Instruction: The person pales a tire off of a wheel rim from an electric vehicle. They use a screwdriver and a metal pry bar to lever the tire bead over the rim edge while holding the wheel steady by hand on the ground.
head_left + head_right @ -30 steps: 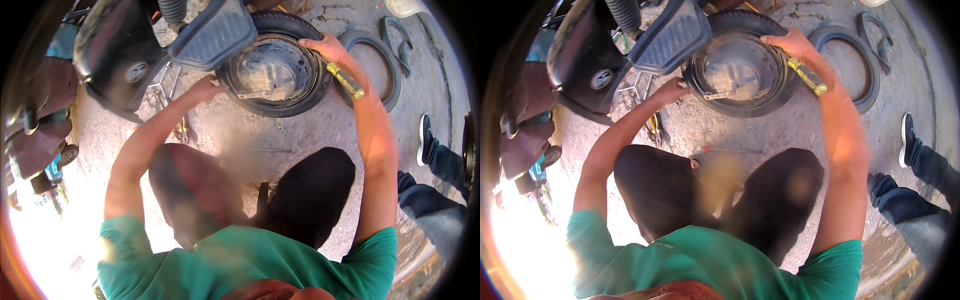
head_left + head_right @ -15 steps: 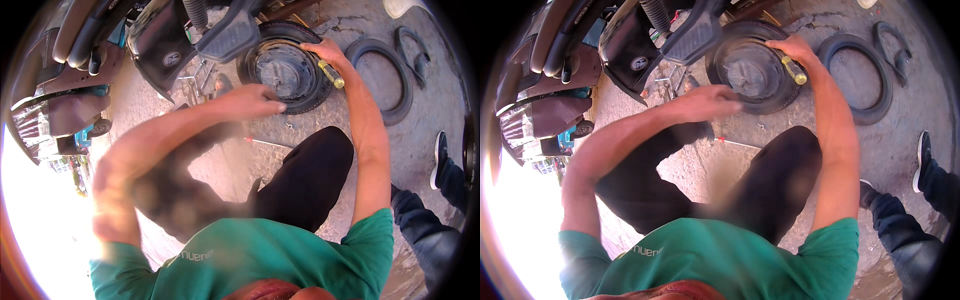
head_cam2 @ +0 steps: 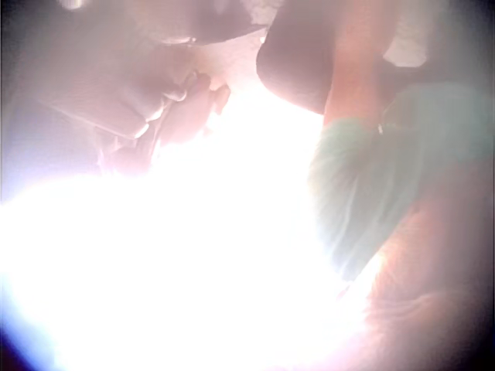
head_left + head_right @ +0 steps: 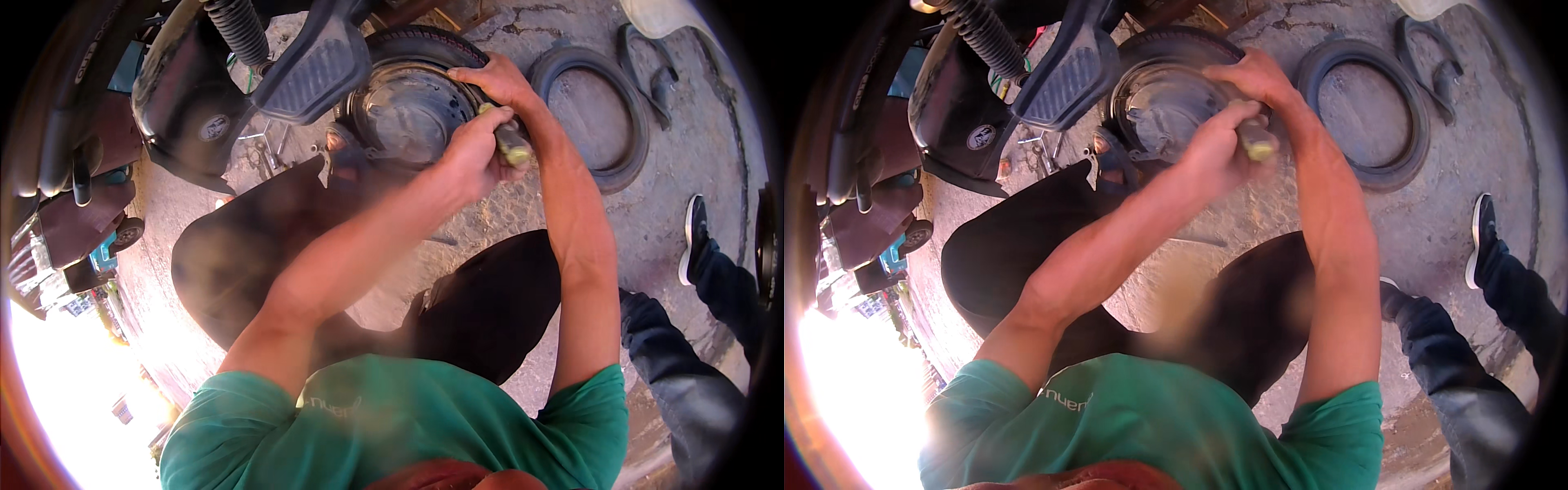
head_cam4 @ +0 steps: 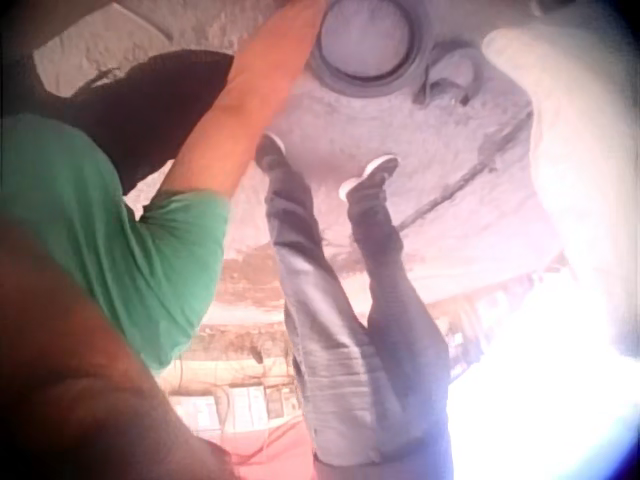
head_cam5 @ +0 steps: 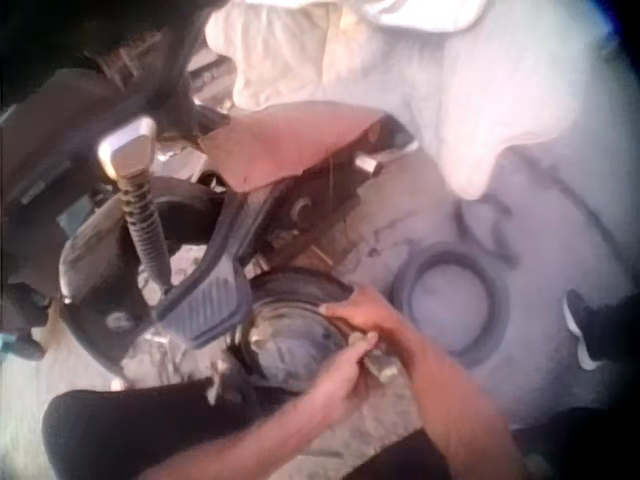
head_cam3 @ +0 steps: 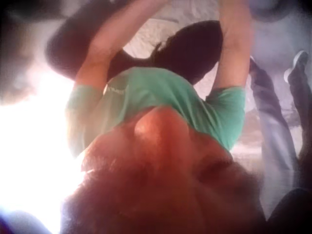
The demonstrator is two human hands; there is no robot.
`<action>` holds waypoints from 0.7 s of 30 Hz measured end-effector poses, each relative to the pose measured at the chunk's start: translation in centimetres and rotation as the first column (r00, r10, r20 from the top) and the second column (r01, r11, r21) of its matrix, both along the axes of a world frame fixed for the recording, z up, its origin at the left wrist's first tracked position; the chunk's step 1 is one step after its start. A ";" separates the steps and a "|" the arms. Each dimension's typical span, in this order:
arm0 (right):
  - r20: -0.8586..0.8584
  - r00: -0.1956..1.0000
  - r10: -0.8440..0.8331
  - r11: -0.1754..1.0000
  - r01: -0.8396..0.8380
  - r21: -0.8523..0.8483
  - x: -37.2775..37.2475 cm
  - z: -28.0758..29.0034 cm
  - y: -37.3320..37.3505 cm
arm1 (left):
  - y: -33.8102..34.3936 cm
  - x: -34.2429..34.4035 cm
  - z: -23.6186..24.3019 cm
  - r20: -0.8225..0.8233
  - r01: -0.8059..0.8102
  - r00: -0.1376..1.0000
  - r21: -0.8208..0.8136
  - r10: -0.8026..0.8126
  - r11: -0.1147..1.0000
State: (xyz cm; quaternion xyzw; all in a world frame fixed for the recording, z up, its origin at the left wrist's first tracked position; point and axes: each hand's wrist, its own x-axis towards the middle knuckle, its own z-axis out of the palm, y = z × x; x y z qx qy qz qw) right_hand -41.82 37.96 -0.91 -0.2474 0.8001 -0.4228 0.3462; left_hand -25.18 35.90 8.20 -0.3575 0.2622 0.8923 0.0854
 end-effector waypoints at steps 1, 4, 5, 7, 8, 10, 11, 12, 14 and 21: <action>-0.005 1.000 -0.003 1.000 0.003 -0.006 0.2 0.8 0.2 | -0.3 0.0 0.6 0.029 -0.042 0.999 0.052 0.041 0.998; -0.009 1.000 0.010 0.998 -0.011 -0.064 -0.4 -0.5 0.2 | -0.8 0.2 4.0 0.171 -0.154 0.976 0.089 0.137 0.984; -0.011 1.000 0.015 0.996 -0.016 -0.087 -1.0 -1.5 0.4 | -0.8 0.4 4.2 0.165 -0.153 0.977 0.093 0.136 0.984; 0.034 0.998 0.053 0.989 -0.048 -0.138 -0.1 0.8 0.3 | -1.4 1.1 3.8 0.152 -0.156 0.978 0.094 0.141 0.983; 0.017 0.999 0.047 0.991 -0.045 -0.127 -0.1 0.8 0.5 | -1.2 1.2 3.7 0.166 -0.133 0.979 0.073 0.120 0.988; 0.041 0.999 0.032 0.989 -0.026 -0.145 -0.1 0.6 0.3 | 0.1 1.4 3.1 0.198 -0.088 0.974 -0.102 0.107 0.991; 0.024 0.999 0.032 0.991 -0.028 -0.130 -0.5 0.4 0.3 | 1.0 1.6 2.3 0.216 -0.063 0.971 -0.184 0.103 0.981; 0.015 0.999 0.041 0.992 -0.039 -0.122 -0.4 0.4 0.1 | 1.8 2.4 0.5 0.171 -0.019 0.983 -0.232 0.060 0.973; 0.003 0.999 0.052 0.992 -0.051 -0.118 -0.6 0.8 0.0 | 3.6 2.9 -3.6 0.098 0.035 0.995 -0.362 0.001 0.932; 0.055 0.997 0.060 0.983 -0.050 -0.178 -0.3 0.6 0.4 | 4.2 2.9 -11.4 0.075 0.176 0.983 -0.618 -0.166 0.766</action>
